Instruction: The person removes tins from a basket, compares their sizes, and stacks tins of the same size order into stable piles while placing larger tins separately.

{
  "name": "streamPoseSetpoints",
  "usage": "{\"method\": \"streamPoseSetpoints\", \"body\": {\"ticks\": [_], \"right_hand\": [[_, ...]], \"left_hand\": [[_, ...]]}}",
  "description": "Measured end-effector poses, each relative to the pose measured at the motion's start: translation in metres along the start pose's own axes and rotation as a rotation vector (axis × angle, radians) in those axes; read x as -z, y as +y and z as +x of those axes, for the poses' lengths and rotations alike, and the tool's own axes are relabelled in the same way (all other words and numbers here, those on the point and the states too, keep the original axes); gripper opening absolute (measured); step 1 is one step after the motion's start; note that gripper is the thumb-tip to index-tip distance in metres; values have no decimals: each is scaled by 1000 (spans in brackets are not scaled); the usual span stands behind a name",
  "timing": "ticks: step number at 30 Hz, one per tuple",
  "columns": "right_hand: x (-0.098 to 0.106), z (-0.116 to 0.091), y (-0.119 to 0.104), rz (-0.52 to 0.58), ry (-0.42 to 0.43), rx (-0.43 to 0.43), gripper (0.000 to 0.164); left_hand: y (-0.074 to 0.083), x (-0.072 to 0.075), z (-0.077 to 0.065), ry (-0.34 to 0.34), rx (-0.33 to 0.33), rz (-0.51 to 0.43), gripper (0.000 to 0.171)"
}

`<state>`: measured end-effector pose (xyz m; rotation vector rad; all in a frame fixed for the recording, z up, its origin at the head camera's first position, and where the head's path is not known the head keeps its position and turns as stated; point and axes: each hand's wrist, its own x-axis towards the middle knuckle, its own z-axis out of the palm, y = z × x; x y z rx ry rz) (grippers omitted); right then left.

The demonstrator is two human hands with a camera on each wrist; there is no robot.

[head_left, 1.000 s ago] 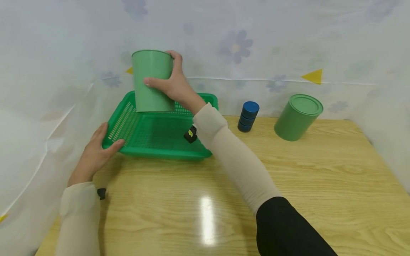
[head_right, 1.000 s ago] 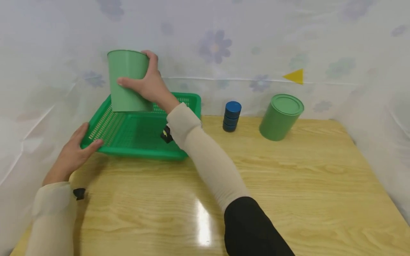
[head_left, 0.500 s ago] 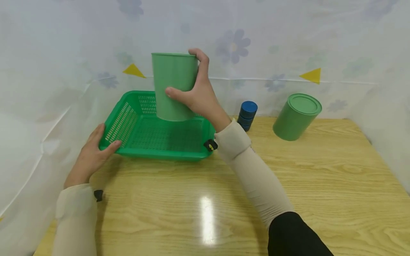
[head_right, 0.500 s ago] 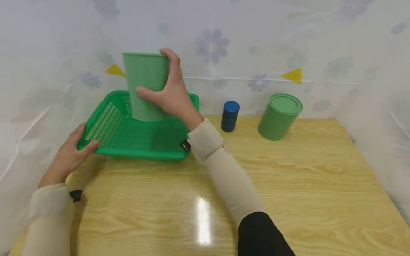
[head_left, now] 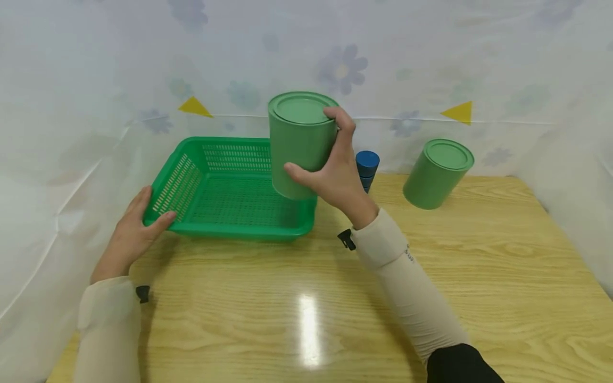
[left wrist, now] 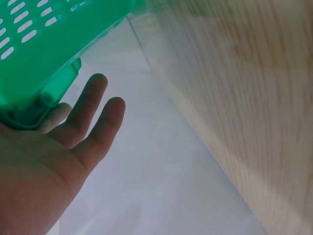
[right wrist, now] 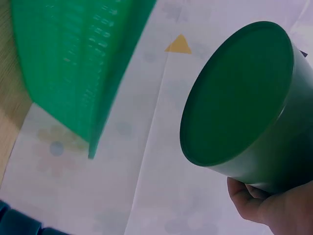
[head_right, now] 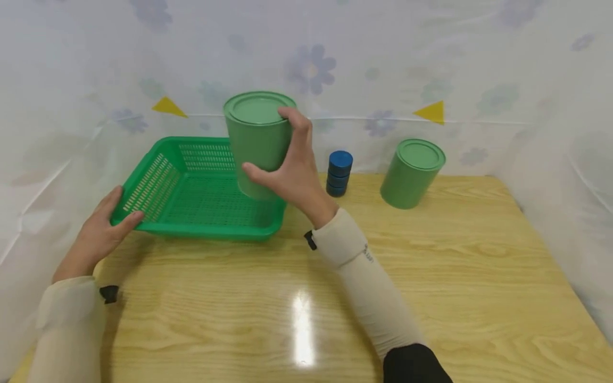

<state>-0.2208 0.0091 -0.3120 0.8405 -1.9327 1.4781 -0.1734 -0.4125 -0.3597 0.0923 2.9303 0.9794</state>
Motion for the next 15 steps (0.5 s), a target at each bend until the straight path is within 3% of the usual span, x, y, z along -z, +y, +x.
{"method": "streamPoseSetpoints", "body": {"ticks": [9,15], "right_hand": [[27,-28,3,-120,64,92,87],[50,-50,7,-175,95,63,82]], "left_hand": [[1,0,0,-3,4,-4,89],[0,0,0,-2,10,-6,88]]}}
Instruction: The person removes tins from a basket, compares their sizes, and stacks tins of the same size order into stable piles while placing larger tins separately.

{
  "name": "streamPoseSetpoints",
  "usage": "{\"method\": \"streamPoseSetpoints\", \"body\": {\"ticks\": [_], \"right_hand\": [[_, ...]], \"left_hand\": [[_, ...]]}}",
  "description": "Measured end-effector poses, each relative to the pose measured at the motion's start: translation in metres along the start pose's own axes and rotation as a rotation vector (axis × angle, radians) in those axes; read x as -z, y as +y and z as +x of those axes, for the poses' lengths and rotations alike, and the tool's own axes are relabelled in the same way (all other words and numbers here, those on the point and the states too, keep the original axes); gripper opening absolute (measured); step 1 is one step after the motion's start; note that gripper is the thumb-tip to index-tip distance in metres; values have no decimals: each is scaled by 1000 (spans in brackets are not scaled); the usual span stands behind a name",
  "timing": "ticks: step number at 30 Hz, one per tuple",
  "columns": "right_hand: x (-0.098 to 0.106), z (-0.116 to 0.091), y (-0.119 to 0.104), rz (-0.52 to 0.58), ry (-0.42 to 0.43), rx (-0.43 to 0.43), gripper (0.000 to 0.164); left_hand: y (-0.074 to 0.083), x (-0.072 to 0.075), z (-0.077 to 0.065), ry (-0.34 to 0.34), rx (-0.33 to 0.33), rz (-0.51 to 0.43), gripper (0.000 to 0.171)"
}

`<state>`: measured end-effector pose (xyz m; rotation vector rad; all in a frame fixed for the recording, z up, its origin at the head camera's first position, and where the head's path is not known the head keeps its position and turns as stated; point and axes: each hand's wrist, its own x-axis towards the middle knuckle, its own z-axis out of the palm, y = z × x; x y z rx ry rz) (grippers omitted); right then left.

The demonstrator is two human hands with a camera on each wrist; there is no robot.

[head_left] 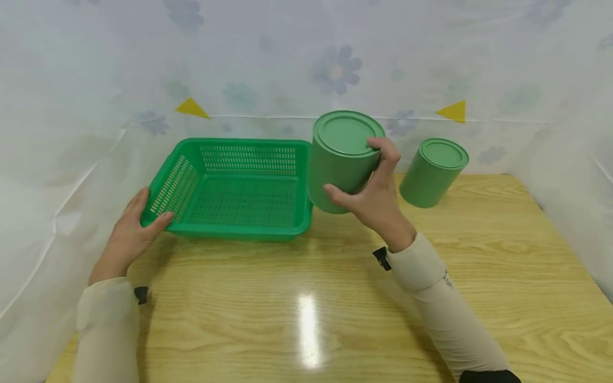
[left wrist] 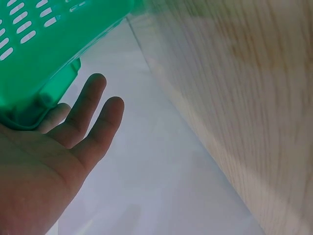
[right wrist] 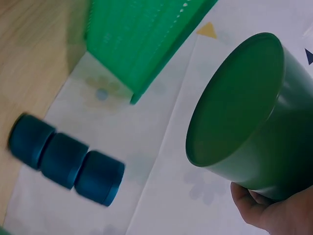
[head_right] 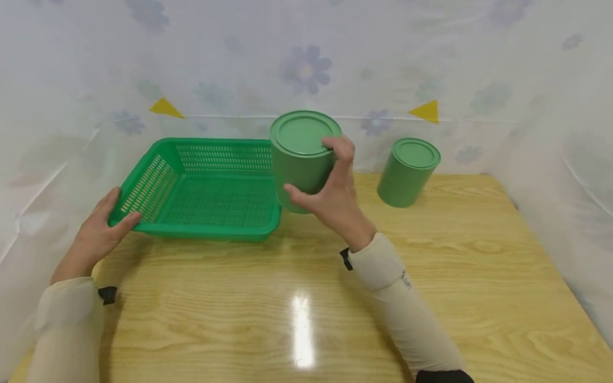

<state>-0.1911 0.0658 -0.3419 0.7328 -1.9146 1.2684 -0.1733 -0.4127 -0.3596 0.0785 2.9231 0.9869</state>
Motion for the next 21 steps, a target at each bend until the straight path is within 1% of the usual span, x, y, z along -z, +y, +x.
{"method": "streamPoseSetpoints", "body": {"ticks": [3,7,10,13,15,19,21], "right_hand": [[13,-9,5,-30,5,-28,82],[28,-18,13,-71,13,-34,83],[42,-27,20,-91,9,-58,83],[59,-37,28,-99,-3,-115,82],[72,-45,33,-127,-11,-149,82],[97,-62,43,-185,10,-217,82],[108,-70,47,-199,21,-268,82]], "left_hand": [[0,0,0,-2,-2,0,88],[0,-1,-1,-4,-3,-2,88],[1,-1,-1,-2,-5,0,87],[1,-2,-2,2,-5,2,87],[2,-2,-1,2,-2,2,87],[2,-2,-1,2,0,6,87],[1,-2,-2,3,2,6,87]]}}
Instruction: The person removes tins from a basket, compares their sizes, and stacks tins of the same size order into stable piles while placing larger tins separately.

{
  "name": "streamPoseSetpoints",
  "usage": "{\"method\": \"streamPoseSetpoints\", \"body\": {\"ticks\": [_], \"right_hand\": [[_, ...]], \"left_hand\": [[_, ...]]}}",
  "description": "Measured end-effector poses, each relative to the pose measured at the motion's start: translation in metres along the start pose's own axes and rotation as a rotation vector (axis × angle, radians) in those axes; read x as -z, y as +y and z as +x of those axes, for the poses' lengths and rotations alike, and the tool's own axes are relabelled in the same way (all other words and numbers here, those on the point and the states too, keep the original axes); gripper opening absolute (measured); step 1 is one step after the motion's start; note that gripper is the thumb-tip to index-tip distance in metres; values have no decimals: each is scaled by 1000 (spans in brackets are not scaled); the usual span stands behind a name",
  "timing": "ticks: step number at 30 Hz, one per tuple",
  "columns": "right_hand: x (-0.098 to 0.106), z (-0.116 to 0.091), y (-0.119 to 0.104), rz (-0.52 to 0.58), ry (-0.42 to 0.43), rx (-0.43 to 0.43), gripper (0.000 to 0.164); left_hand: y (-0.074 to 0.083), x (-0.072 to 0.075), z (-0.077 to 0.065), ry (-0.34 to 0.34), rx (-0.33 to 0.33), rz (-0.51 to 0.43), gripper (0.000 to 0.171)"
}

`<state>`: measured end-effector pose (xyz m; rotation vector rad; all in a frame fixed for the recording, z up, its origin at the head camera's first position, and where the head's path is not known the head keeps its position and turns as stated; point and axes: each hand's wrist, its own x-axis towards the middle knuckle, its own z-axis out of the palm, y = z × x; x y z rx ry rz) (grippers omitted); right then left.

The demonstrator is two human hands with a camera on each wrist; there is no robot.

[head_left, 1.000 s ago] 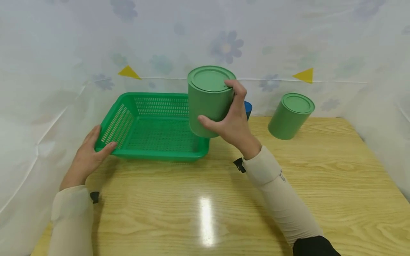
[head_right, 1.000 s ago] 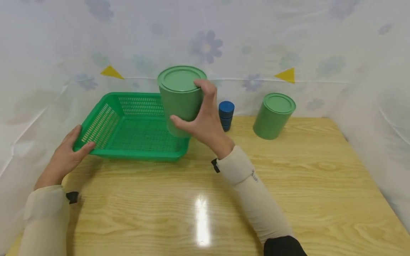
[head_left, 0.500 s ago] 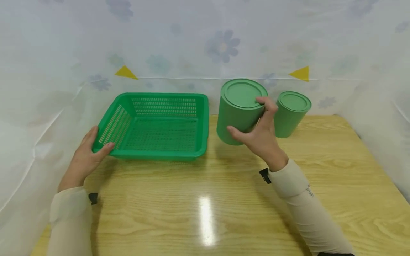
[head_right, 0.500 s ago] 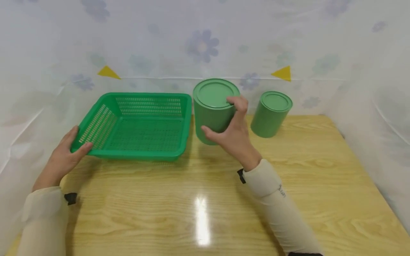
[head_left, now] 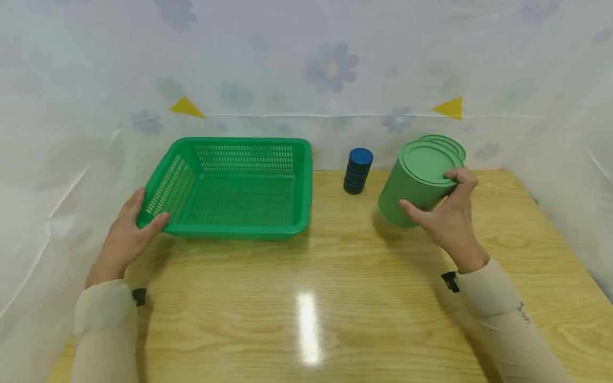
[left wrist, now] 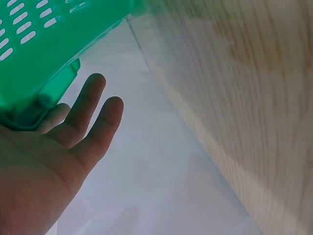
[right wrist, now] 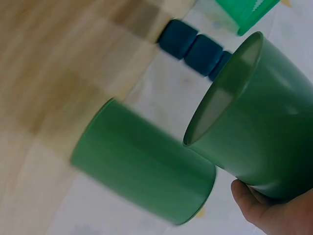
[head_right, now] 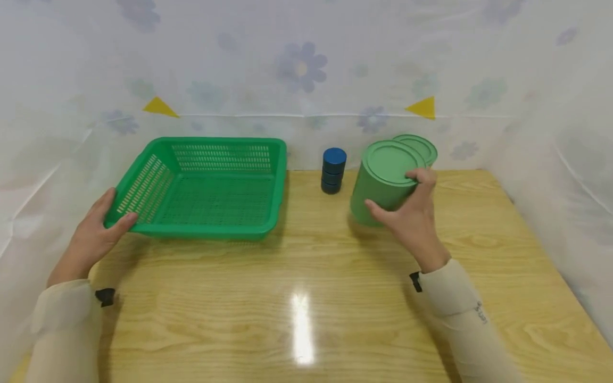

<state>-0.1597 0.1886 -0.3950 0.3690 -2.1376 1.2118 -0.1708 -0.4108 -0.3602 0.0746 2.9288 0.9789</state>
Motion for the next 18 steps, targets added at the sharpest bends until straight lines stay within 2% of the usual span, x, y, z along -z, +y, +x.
{"method": "streamPoseSetpoints", "body": {"ticks": [4,8,13,18], "right_hand": [[25,-8,12,-38,8,-160,77],[42,-15,20,-139,-14,-302,76],[52,-21,28,-248,-101,-380,78],[58,-25,33,-236,-156,-414,81]], "left_hand": [[2,-1,1,-5,9,-8,87],[3,0,1,-5,12,-8,87],[4,1,1,-12,21,1,88],[3,2,0,-15,19,42,88]]}}
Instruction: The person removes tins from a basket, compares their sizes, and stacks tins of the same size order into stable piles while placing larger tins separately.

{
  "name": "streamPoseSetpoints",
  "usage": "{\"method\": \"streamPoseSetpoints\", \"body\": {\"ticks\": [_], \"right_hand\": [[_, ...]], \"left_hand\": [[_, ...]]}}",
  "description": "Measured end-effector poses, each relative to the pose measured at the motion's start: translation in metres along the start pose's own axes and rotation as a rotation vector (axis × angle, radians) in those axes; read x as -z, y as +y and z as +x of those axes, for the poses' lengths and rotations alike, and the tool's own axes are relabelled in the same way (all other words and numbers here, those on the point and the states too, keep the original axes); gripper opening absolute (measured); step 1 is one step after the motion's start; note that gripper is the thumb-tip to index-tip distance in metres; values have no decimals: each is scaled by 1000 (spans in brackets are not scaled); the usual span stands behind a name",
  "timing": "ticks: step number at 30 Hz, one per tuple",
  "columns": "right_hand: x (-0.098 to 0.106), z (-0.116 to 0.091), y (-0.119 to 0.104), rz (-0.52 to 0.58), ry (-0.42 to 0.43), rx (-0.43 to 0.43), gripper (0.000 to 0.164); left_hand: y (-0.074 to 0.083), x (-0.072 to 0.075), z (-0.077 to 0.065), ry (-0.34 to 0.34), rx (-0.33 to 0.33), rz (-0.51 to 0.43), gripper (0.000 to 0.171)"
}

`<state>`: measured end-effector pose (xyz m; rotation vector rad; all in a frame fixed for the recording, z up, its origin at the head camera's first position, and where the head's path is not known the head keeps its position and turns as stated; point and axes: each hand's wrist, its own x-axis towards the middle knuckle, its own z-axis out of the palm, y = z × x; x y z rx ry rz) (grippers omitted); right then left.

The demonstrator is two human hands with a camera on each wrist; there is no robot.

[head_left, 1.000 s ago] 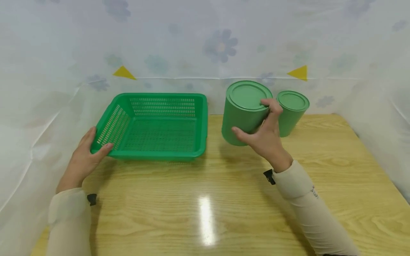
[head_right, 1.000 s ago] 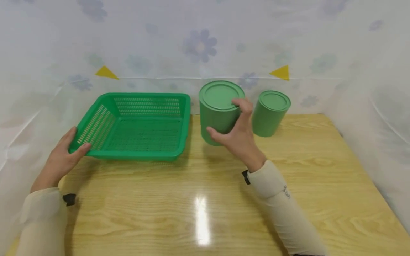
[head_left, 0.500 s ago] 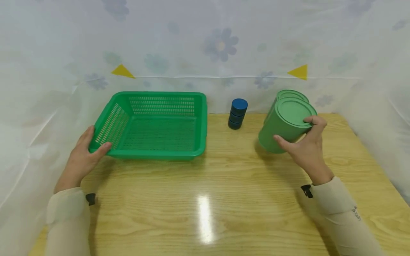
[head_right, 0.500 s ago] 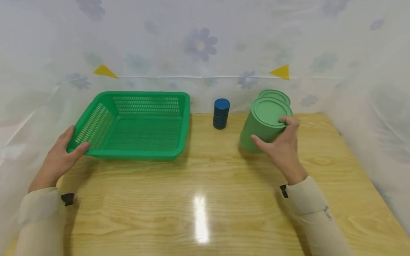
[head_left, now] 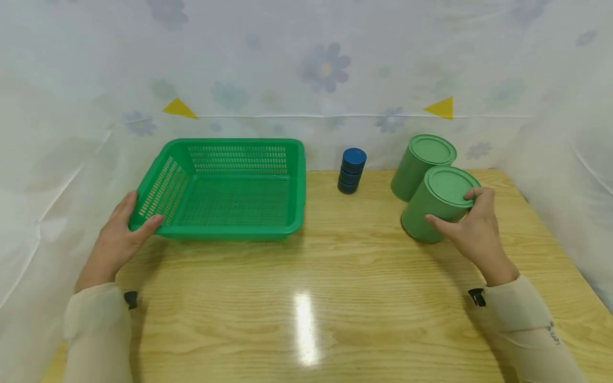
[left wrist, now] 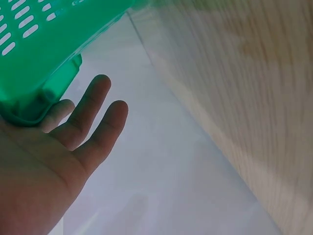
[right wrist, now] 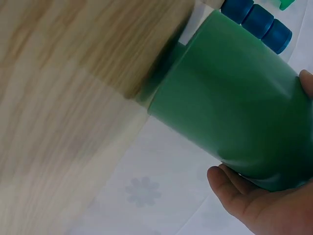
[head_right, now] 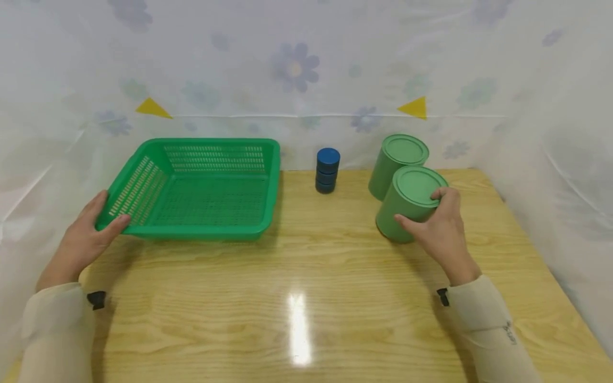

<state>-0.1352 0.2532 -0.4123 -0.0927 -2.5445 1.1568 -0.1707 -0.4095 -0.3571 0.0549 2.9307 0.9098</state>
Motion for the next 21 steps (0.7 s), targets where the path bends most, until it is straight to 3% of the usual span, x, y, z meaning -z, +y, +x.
{"method": "streamPoseSetpoints", "body": {"ticks": [8,15,18,21], "right_hand": [[6,1,7,-27,-58,-35,81],[17,1,3,-115,-138,-68,82],[21,0,0,-155,-134,-44,93],[23,-2,-10,-247,-72,41,106]], "left_hand": [[-4,4,-6,10,-1,27,88],[-2,4,1,29,-27,34,88],[5,4,0,91,-74,23,84],[26,-2,-3,195,-203,26,83]]}}
